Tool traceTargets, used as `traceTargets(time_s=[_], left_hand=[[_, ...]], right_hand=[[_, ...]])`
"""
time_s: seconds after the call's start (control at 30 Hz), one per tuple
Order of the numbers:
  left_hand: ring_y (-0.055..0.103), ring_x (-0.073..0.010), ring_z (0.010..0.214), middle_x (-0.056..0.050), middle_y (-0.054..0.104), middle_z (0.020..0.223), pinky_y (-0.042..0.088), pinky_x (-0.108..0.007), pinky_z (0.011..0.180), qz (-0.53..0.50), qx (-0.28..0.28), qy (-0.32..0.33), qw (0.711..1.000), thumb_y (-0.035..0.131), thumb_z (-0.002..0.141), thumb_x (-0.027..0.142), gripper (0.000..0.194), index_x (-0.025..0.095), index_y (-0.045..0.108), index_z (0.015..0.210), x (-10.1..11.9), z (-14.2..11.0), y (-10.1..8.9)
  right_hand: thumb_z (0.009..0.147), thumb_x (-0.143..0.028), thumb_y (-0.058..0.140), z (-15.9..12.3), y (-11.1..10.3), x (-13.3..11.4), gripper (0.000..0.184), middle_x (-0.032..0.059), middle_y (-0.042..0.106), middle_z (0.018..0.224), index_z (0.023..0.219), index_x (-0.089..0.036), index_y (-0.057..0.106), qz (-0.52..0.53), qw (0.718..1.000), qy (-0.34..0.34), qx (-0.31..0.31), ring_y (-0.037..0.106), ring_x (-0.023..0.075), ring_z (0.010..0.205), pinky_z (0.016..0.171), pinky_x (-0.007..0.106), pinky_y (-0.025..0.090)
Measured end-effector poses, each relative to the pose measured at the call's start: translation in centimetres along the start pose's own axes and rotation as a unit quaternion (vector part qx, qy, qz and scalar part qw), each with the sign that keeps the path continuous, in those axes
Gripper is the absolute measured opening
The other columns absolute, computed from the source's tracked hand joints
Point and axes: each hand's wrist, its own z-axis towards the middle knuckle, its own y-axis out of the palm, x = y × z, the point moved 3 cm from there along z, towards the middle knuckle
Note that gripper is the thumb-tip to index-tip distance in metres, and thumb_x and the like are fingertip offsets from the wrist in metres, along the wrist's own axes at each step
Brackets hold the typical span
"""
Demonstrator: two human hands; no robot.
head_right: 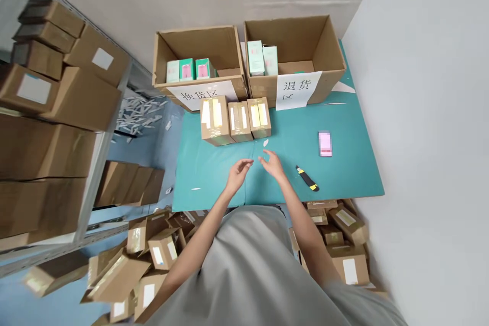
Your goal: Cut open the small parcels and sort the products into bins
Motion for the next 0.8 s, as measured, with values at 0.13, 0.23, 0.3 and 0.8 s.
traceTargets(time_s=[0.13, 0.23, 0.3, 0.8], left_hand=[[0.079, -0.0311, 0.12, -0.016, 0.084, 0.124, 0.06, -0.05, 0.114, 0.011, 0.001, -0.028, 1.0, 0.074, 0.097, 0.059, 0.043, 0.02, 0.08, 0.115, -0.6, -2.0, 1.8], [0.08, -0.032, 0.12, -0.017, 0.084, 0.124, 0.06, -0.052, 0.114, 0.024, 0.036, -0.057, 0.997, 0.075, 0.095, 0.062, 0.047, 0.02, 0.08, 0.115, -1.2, -3.5, 1.1], [0.08, -0.0327, 0.12, -0.017, 0.084, 0.124, 0.06, -0.053, 0.114, 0.029, 0.056, -0.068, 0.996, 0.075, 0.095, 0.063, 0.048, 0.02, 0.08, 0.116, -1.3, -4.1, 0.3], [0.081, -0.0331, 0.12, -0.016, 0.085, 0.125, 0.061, -0.053, 0.115, -0.003, -0.005, -0.062, 0.998, 0.08, 0.09, 0.066, 0.052, 0.021, 0.08, 0.117, -0.8, -2.9, -1.6]], right_hand=[[0.103, -0.052, 0.074, 7.9, -1.2, -4.1, 0.074, 0.0221, 0.052, 0.177, 0.166, -0.016, 0.062, -0.139, 0.987, -0.076, 0.033, 0.041, 0.0396, 0.17, 0.14, 0.056, 0.035], [0.103, -0.066, 0.071, 12.4, -0.1, -6.1, 0.095, 0.0245, 0.025, 0.19, 0.178, -0.014, 0.044, -0.209, 0.976, -0.065, 0.01, 0.016, 0.0446, 0.179, 0.142, 0.063, 0.024], [0.103, -0.071, 0.068, 14.1, 0.7, -6.2, 0.104, 0.0298, 0.012, 0.192, 0.18, -0.008, 0.036, -0.242, 0.97, -0.036, -0.01, 0.006, 0.0471, 0.18, 0.142, 0.066, 0.018], [0.086, -0.044, 0.086, 12.9, -1.4, -2.4, 0.097, 0.0307, 0.038, 0.171, 0.167, -0.014, 0.043, -0.205, 0.972, 0.055, 0.102, 0.043, 0.0462, 0.156, 0.131, 0.06, 0.036]])
